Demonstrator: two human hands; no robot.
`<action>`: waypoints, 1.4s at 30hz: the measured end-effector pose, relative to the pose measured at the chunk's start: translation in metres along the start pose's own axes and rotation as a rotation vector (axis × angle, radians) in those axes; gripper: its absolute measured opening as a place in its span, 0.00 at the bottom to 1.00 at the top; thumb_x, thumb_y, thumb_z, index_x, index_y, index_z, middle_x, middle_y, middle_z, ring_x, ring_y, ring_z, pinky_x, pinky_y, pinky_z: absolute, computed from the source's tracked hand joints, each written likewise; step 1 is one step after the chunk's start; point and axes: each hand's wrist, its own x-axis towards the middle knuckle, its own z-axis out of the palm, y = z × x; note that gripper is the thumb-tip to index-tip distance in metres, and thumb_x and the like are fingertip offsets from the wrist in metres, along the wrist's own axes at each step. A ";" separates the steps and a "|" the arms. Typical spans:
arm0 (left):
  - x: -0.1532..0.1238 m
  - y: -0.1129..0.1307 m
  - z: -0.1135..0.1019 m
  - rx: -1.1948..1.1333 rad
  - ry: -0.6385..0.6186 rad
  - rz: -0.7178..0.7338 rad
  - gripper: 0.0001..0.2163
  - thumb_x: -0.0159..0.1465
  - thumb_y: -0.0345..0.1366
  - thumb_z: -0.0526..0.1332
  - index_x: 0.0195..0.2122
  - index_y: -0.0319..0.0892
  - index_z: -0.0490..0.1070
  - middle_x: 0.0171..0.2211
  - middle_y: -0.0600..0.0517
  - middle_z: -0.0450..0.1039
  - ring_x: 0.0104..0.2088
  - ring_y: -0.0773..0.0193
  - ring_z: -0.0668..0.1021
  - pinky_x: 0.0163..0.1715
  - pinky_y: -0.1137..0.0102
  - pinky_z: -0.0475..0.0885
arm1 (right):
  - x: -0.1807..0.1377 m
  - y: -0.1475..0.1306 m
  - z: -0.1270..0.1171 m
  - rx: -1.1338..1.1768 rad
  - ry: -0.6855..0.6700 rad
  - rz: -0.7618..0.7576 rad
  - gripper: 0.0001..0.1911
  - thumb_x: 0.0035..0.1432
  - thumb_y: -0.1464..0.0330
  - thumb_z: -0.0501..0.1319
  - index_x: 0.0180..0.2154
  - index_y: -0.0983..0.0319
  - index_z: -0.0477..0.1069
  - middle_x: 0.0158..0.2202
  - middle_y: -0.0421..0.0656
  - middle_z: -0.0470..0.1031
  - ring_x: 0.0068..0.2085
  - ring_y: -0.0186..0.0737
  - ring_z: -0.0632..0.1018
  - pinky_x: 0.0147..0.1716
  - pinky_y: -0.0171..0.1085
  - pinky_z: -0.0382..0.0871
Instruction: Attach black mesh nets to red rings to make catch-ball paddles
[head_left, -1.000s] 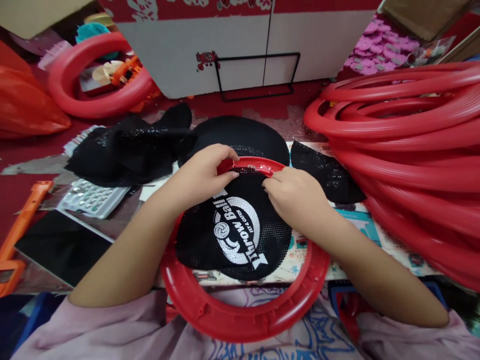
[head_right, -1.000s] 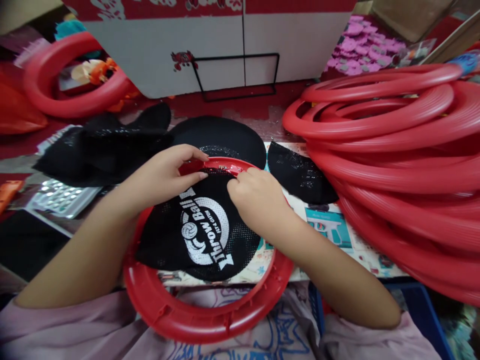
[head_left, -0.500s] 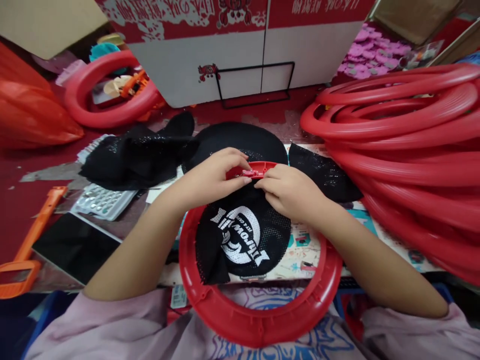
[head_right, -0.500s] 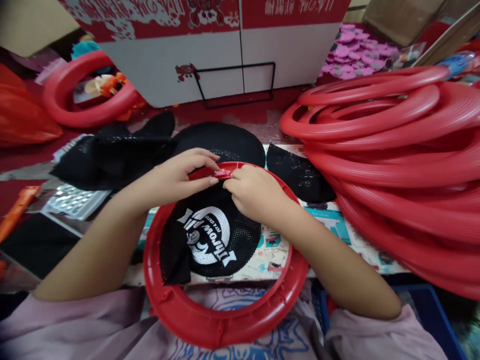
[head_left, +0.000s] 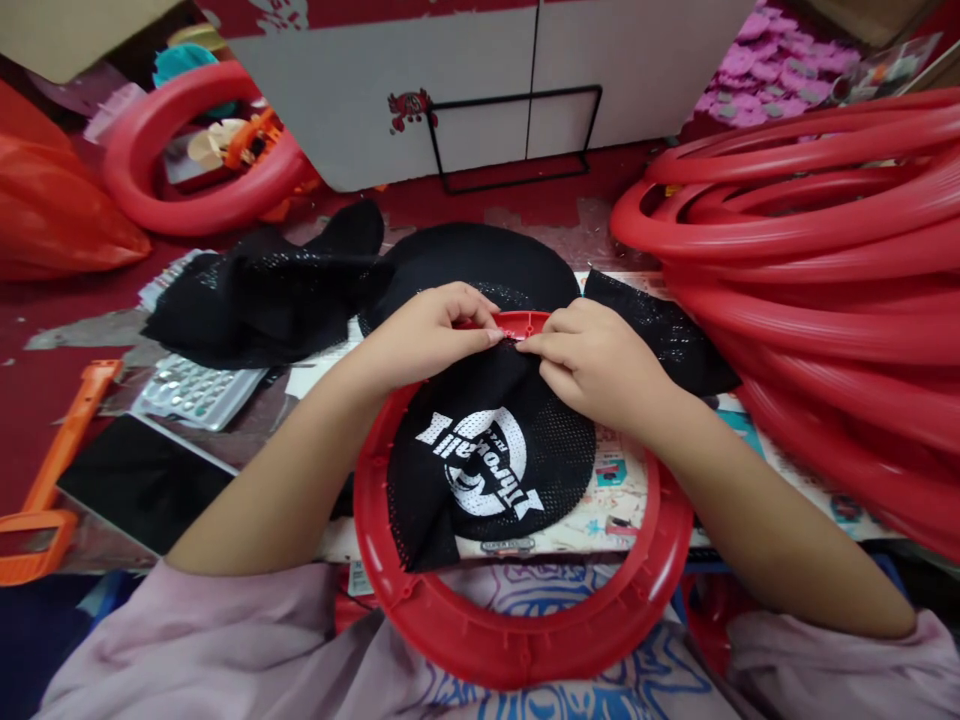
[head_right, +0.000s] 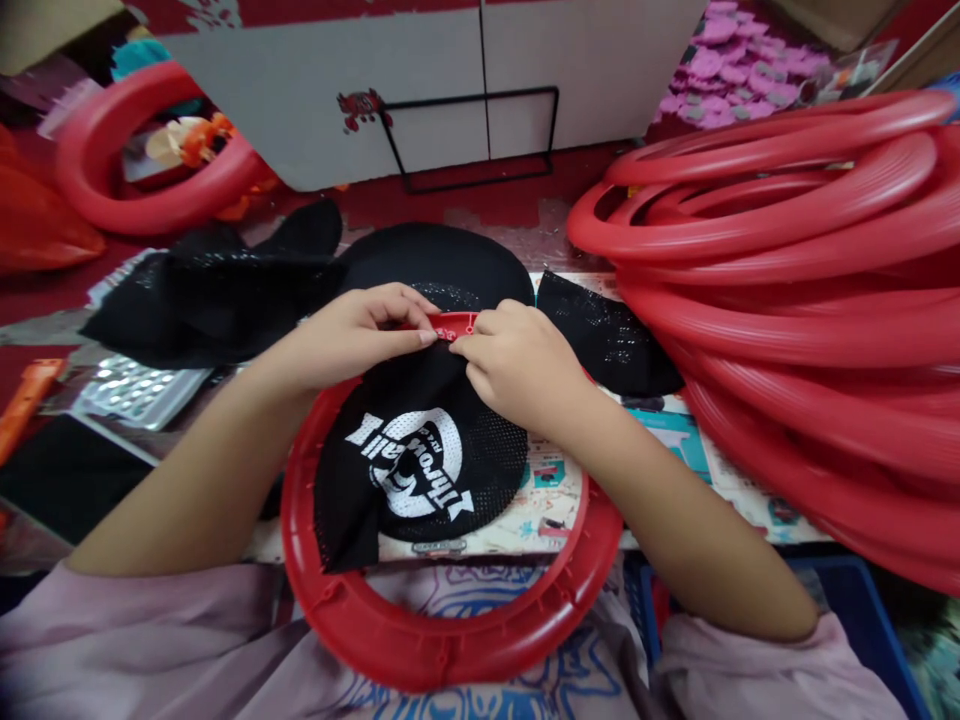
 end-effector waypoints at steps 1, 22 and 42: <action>0.000 -0.001 -0.002 -0.019 -0.010 -0.007 0.09 0.57 0.40 0.63 0.27 0.40 0.75 0.42 0.47 0.75 0.44 0.57 0.77 0.51 0.58 0.68 | -0.001 -0.001 0.000 -0.013 -0.001 -0.015 0.16 0.60 0.75 0.53 0.39 0.65 0.80 0.32 0.48 0.76 0.34 0.43 0.68 0.37 0.42 0.62; -0.012 -0.004 -0.017 0.053 -0.087 0.013 0.09 0.59 0.40 0.61 0.26 0.40 0.73 0.46 0.47 0.76 0.39 0.60 0.77 0.44 0.62 0.70 | -0.003 -0.010 0.001 -0.205 0.047 -0.060 0.15 0.65 0.72 0.53 0.37 0.63 0.78 0.33 0.48 0.74 0.35 0.44 0.64 0.34 0.42 0.55; -0.012 -0.009 -0.015 0.078 -0.061 0.007 0.06 0.56 0.36 0.60 0.25 0.41 0.70 0.45 0.50 0.76 0.35 0.64 0.75 0.37 0.67 0.67 | -0.001 -0.012 0.003 -0.220 0.031 -0.031 0.13 0.65 0.72 0.54 0.38 0.62 0.78 0.32 0.47 0.73 0.35 0.44 0.64 0.34 0.42 0.55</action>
